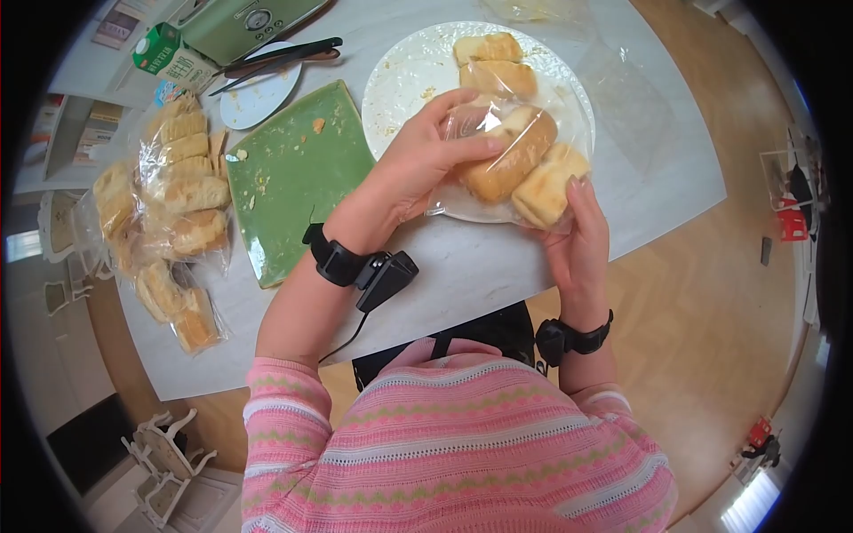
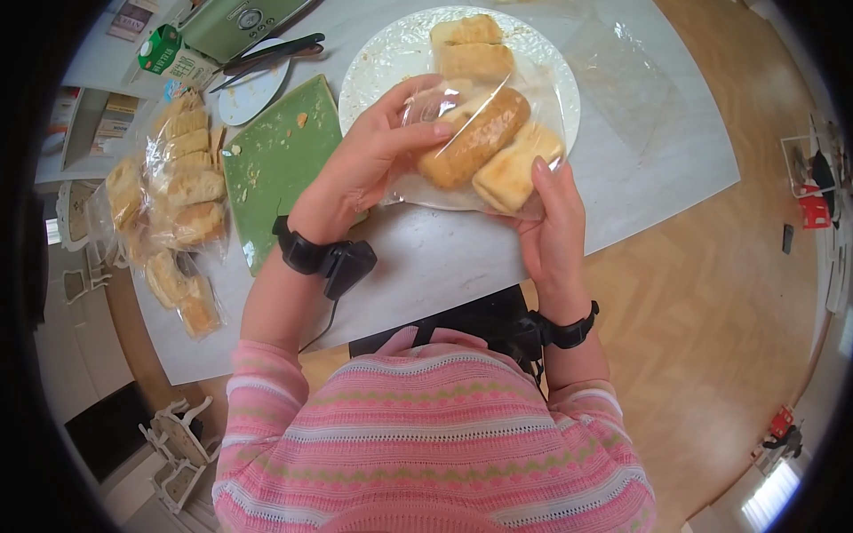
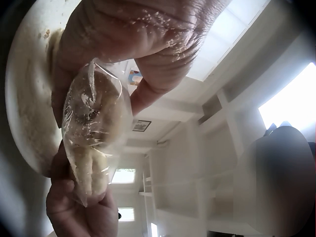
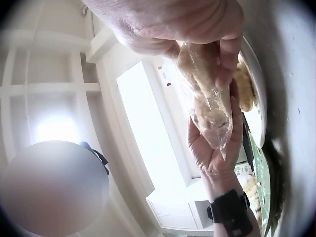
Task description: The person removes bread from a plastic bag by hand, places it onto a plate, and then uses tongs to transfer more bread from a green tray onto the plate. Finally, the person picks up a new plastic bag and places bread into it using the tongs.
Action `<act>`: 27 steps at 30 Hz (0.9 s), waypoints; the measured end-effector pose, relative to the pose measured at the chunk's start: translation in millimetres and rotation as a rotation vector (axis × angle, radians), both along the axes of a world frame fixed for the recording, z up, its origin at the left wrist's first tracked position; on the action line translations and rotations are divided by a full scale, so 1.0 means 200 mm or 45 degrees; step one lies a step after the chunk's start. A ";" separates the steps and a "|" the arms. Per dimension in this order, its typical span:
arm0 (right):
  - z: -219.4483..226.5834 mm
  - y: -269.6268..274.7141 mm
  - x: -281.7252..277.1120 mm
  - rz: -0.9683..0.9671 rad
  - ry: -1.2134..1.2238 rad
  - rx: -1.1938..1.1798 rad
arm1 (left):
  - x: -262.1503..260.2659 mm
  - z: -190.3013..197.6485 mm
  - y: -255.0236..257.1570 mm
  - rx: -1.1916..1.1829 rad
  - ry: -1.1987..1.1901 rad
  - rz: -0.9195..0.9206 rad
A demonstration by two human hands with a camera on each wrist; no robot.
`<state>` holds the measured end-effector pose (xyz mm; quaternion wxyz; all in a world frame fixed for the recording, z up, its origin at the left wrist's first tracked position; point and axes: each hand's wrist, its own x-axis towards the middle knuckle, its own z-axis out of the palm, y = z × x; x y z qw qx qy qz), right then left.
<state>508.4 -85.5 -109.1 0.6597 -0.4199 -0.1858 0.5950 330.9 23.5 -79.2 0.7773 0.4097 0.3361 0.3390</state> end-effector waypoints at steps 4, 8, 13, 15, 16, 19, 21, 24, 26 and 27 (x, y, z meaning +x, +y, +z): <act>0.05 0.02 0.02 0.058 -0.148 -0.024 | 0.01 0.01 0.02 0.035 0.032 0.057; 0.05 0.01 0.04 0.061 -0.137 0.008 | 0.00 -0.02 0.01 0.043 0.066 0.112; 0.03 0.01 0.07 0.149 -0.301 -0.109 | 0.02 -0.03 -0.01 0.166 0.255 0.215; -0.01 0.00 0.08 0.105 -0.350 -0.110 | 0.01 -0.01 -0.01 0.198 0.291 0.211; -0.01 0.01 0.08 0.064 -0.401 -0.110 | 0.01 -0.01 0.00 0.231 0.326 0.211; 0.02 0.02 0.07 -0.005 -0.421 -0.090 | 0.00 -0.03 0.02 0.259 0.344 0.237; 0.02 0.02 0.07 -0.023 -0.422 -0.071 | 0.01 -0.02 0.01 0.296 0.351 0.242; 0.00 0.01 0.07 -0.064 -0.435 -0.007 | 0.00 -0.02 0.00 0.511 0.457 0.211; 0.00 0.00 0.06 -0.089 -0.447 0.032 | -0.01 -0.02 0.00 0.685 0.554 0.172; 0.00 -0.01 0.06 -0.087 -0.477 0.057 | -0.02 -0.01 0.00 0.720 0.528 0.178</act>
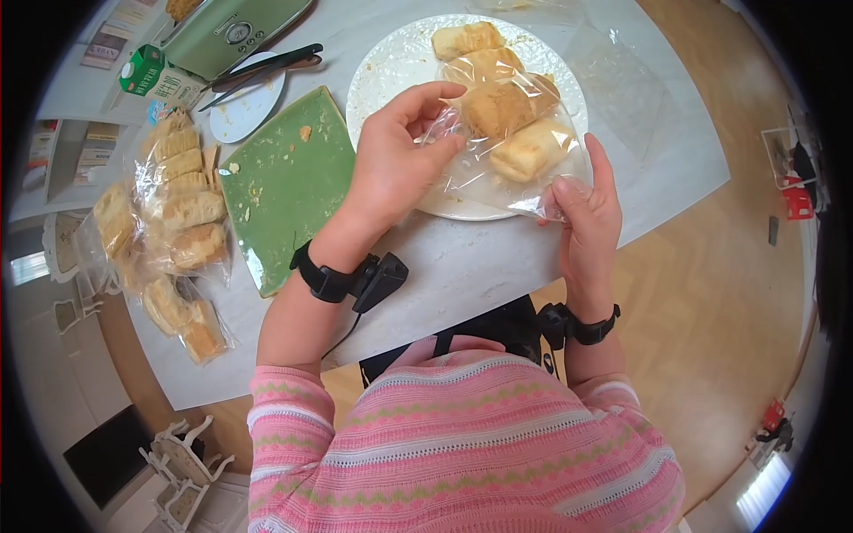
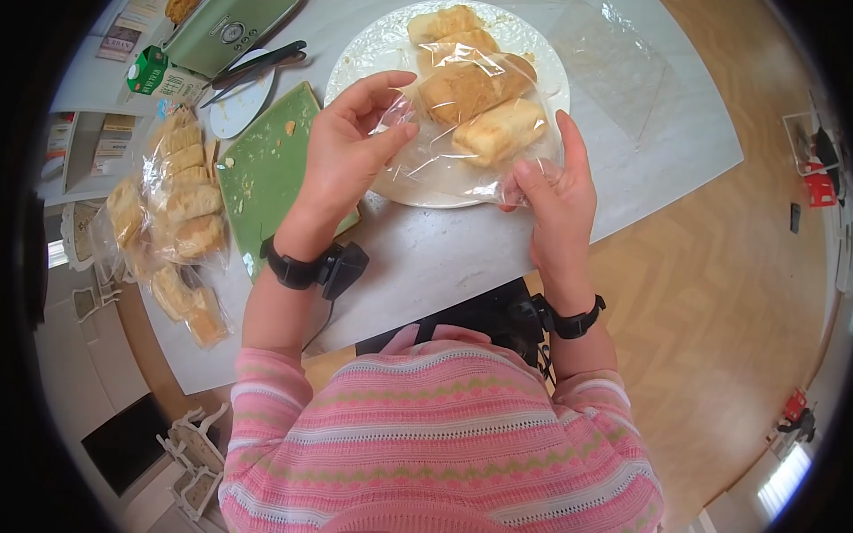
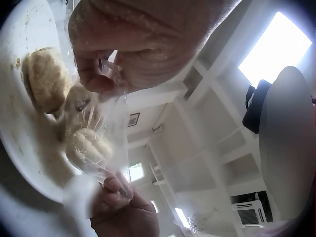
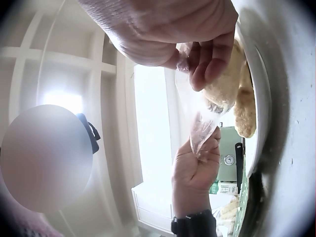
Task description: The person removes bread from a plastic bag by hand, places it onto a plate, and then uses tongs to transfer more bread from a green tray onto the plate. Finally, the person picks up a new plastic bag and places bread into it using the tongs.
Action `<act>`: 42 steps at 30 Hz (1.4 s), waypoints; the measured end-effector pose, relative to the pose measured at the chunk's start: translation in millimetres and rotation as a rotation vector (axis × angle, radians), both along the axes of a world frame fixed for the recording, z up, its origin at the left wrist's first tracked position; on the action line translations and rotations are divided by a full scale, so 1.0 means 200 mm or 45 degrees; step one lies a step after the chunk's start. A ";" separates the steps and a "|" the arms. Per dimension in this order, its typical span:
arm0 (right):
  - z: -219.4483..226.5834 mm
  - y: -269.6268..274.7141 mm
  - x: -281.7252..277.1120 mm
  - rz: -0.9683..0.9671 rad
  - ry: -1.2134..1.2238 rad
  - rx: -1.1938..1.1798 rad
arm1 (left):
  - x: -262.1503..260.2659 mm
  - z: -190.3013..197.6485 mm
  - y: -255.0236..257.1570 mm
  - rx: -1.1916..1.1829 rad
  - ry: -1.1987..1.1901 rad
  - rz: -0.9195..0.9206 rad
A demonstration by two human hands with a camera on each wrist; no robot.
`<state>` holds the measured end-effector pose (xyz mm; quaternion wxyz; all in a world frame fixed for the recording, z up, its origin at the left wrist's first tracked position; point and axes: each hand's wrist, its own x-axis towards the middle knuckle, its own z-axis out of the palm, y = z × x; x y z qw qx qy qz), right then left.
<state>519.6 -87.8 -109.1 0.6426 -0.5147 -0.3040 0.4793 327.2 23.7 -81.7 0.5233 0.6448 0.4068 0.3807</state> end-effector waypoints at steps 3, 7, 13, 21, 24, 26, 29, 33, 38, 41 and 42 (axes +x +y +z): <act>0.04 -0.02 -0.02 0.030 -0.017 0.003 | -0.02 0.06 -0.01 0.006 -0.011 -0.001; 0.08 -0.05 -0.06 0.090 0.011 -0.047 | -0.06 0.11 -0.02 -0.122 0.125 -0.100; 0.07 -0.07 -0.06 0.011 -0.032 -0.018 | -0.03 0.06 -0.01 -0.262 0.163 -0.208; 0.02 -0.05 -0.02 -0.090 -0.126 0.018 | 0.06 -0.01 0.00 -0.170 0.288 -0.274; 0.00 -0.03 -0.01 -0.140 -0.120 0.044 | 0.09 -0.03 0.00 -0.160 0.313 -0.305; -0.02 -0.01 0.00 -0.170 -0.110 0.049 | 0.12 -0.06 0.00 -0.151 0.310 -0.318; -0.04 0.01 0.04 -0.150 -0.193 0.048 | 0.15 -0.08 0.02 -0.129 0.306 -0.320; -0.05 0.06 0.05 -0.203 -0.195 0.086 | 0.19 -0.11 0.03 -0.042 0.298 -0.295; -0.06 0.11 0.08 -0.240 -0.202 0.125 | 0.24 -0.12 0.06 -0.040 0.263 -0.280; -0.06 0.14 0.11 -0.221 -0.203 0.127 | 0.26 -0.12 0.07 0.011 0.288 -0.257; -0.05 0.16 0.12 -0.214 -0.219 0.133 | 0.27 -0.13 0.08 0.012 0.275 -0.242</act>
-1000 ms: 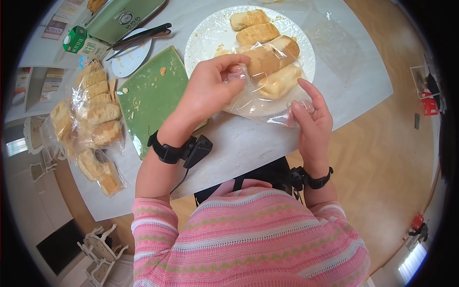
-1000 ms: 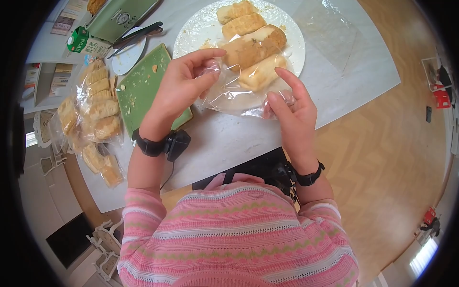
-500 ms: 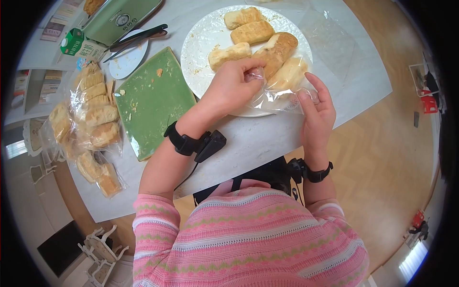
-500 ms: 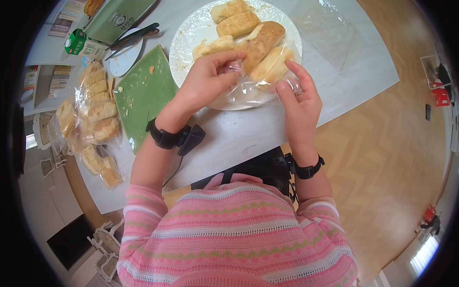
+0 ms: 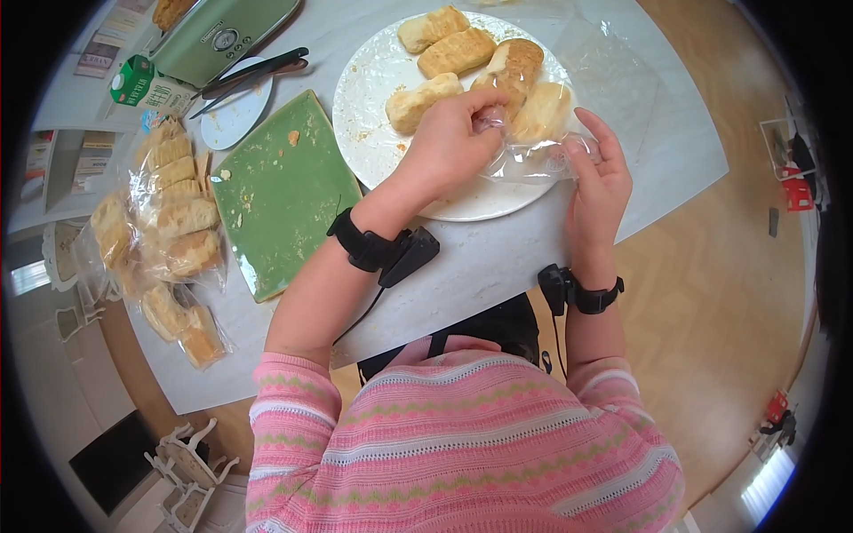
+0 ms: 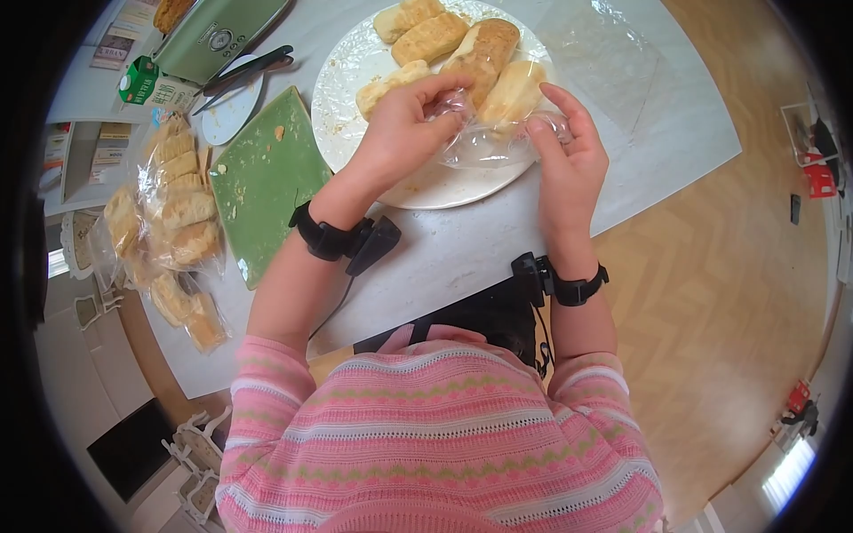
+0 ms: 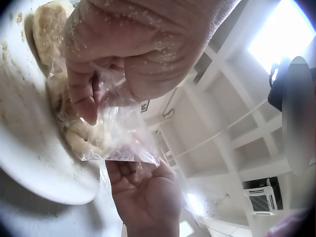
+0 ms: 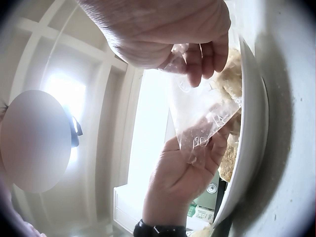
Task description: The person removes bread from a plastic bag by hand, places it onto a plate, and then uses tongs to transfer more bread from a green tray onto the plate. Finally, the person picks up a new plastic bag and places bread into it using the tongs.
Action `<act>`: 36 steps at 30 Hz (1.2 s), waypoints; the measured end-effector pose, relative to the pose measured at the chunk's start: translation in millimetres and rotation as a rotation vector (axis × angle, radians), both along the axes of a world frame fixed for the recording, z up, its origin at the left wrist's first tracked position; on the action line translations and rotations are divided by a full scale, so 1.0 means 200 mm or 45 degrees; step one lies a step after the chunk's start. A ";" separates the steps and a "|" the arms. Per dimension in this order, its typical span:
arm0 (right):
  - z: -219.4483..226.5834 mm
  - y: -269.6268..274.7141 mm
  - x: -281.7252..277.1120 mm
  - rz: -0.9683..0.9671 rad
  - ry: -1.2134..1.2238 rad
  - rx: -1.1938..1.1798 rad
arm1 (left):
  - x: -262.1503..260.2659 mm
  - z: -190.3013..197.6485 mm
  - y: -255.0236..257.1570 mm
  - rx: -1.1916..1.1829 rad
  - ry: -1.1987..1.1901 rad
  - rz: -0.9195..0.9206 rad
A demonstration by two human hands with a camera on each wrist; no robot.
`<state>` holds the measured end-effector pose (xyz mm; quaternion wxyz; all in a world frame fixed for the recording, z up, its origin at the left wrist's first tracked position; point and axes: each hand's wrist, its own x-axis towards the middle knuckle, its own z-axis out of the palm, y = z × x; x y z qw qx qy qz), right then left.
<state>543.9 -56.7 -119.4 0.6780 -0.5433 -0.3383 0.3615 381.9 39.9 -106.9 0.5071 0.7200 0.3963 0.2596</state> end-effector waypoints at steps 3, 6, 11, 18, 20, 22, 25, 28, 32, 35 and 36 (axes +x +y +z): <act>0.03 0.04 0.02 0.026 -0.029 0.011 | 0.02 -0.01 0.02 0.057 -0.021 0.025; 0.06 0.05 0.07 0.068 0.004 0.001 | 0.01 -0.02 0.01 0.017 -0.112 0.049; 0.12 0.00 0.10 0.161 0.084 -0.048 | -0.04 0.11 -0.08 -0.331 -0.334 0.131; 0.18 -0.05 0.07 0.224 0.110 -0.057 | -0.11 0.18 -0.13 -0.447 -0.367 0.136; 0.20 -0.07 0.05 0.240 0.064 -0.043 | -0.13 0.19 -0.16 -0.463 -0.338 0.127; 0.22 -0.05 0.05 0.252 0.206 -0.118 | -0.15 0.21 -0.16 -0.443 -0.289 0.129; 0.22 -0.11 0.05 0.354 0.145 -0.113 | -0.18 0.23 -0.20 -0.463 -0.313 0.202; 0.18 -0.10 0.05 0.330 0.145 -0.147 | -0.20 0.18 -0.19 -0.517 -0.329 0.196; 0.23 -0.13 0.01 0.238 0.172 -0.083 | -0.21 0.19 -0.23 -0.544 -0.311 0.142; 0.25 -0.12 0.03 0.243 0.188 -0.094 | -0.20 0.20 -0.25 -0.518 -0.385 0.140; 0.26 -0.14 0.03 0.279 0.163 -0.052 | -0.20 0.21 -0.26 -0.523 -0.393 0.139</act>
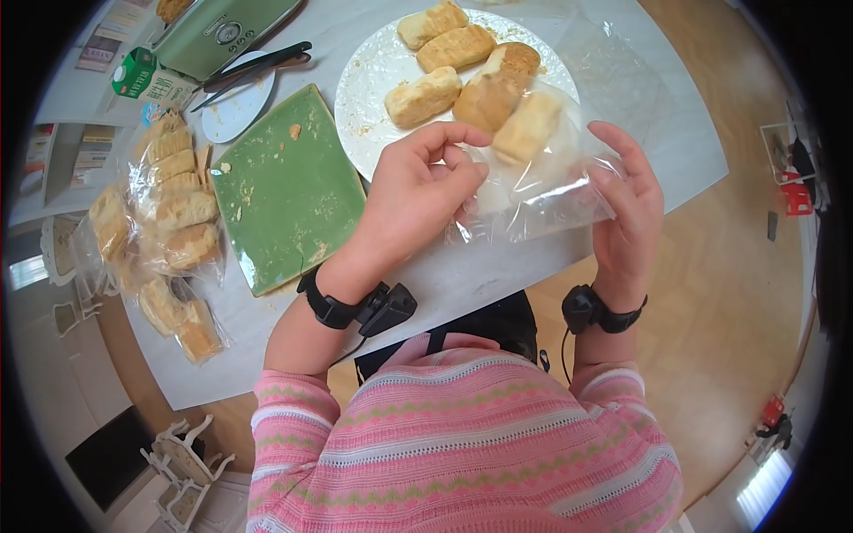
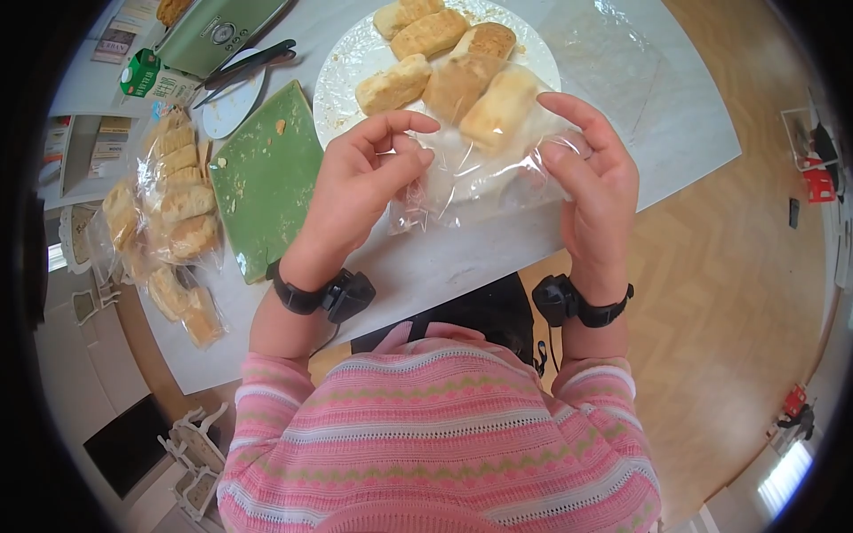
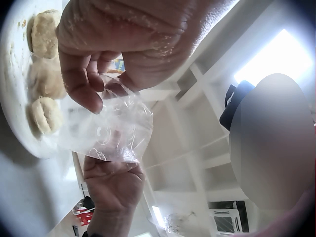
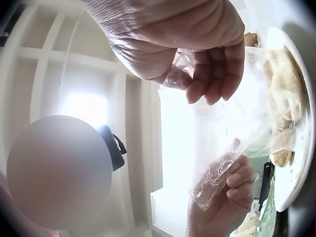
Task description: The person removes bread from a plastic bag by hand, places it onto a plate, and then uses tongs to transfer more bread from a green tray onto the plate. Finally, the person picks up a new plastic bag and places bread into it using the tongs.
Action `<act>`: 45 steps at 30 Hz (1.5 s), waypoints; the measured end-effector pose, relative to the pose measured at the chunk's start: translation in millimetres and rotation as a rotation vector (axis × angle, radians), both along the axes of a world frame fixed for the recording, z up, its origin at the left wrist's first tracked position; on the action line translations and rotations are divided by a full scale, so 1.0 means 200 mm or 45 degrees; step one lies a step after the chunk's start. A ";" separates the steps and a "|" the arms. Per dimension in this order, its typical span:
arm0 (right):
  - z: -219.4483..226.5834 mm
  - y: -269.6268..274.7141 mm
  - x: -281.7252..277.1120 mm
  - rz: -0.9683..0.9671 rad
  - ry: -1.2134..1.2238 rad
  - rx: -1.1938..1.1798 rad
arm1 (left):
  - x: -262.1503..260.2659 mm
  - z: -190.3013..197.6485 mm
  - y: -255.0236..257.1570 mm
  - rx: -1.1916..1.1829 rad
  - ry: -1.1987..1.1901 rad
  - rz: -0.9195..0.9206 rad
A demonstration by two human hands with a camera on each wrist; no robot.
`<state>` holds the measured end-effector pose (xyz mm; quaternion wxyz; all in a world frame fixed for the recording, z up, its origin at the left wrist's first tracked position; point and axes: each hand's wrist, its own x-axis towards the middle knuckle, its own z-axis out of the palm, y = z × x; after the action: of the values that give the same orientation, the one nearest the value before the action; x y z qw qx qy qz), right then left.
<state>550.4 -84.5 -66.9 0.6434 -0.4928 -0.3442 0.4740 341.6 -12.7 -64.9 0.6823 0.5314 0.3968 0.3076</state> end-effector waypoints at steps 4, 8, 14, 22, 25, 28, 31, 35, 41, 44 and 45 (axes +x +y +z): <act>-0.02 -0.03 0.05 0.119 0.101 0.065 | -0.01 0.04 -0.10 -0.048 -0.031 -0.057; -0.02 -0.02 0.01 0.062 0.069 0.083 | 0.00 -0.04 -0.09 -0.012 -0.018 -0.023; -0.10 0.04 0.02 0.027 0.046 0.081 | 0.06 -0.15 -0.03 0.040 -0.029 -0.053; -0.11 0.11 0.06 -0.003 -0.051 0.165 | 0.16 -0.20 0.00 0.026 -0.117 -0.022; -0.09 0.11 0.08 0.002 -0.078 0.182 | 0.19 -0.19 -0.01 0.068 -0.201 0.060; -0.08 0.12 0.08 0.008 -0.053 0.214 | 0.18 -0.14 -0.01 0.086 -0.223 0.068; -0.02 0.08 0.06 -0.017 -0.047 0.186 | 0.15 -0.06 -0.04 0.030 -0.266 0.081; 0.01 -0.01 0.05 0.041 -0.111 0.192 | 0.07 0.05 -0.09 0.078 -0.278 0.073; 0.00 -0.14 -0.04 0.155 -0.013 0.366 | -0.13 0.13 -0.17 0.138 -0.367 0.160; -0.01 -0.17 -0.10 0.182 0.088 0.348 | -0.21 0.12 -0.20 0.223 -0.454 0.281; -0.01 -0.19 -0.11 0.199 0.089 0.303 | -0.23 0.11 -0.22 0.226 -0.453 0.287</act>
<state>528.1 -121.6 -69.7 0.6700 -0.3679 -0.4126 0.4955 295.0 -56.2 -42.6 0.6535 0.4791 0.2983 0.5044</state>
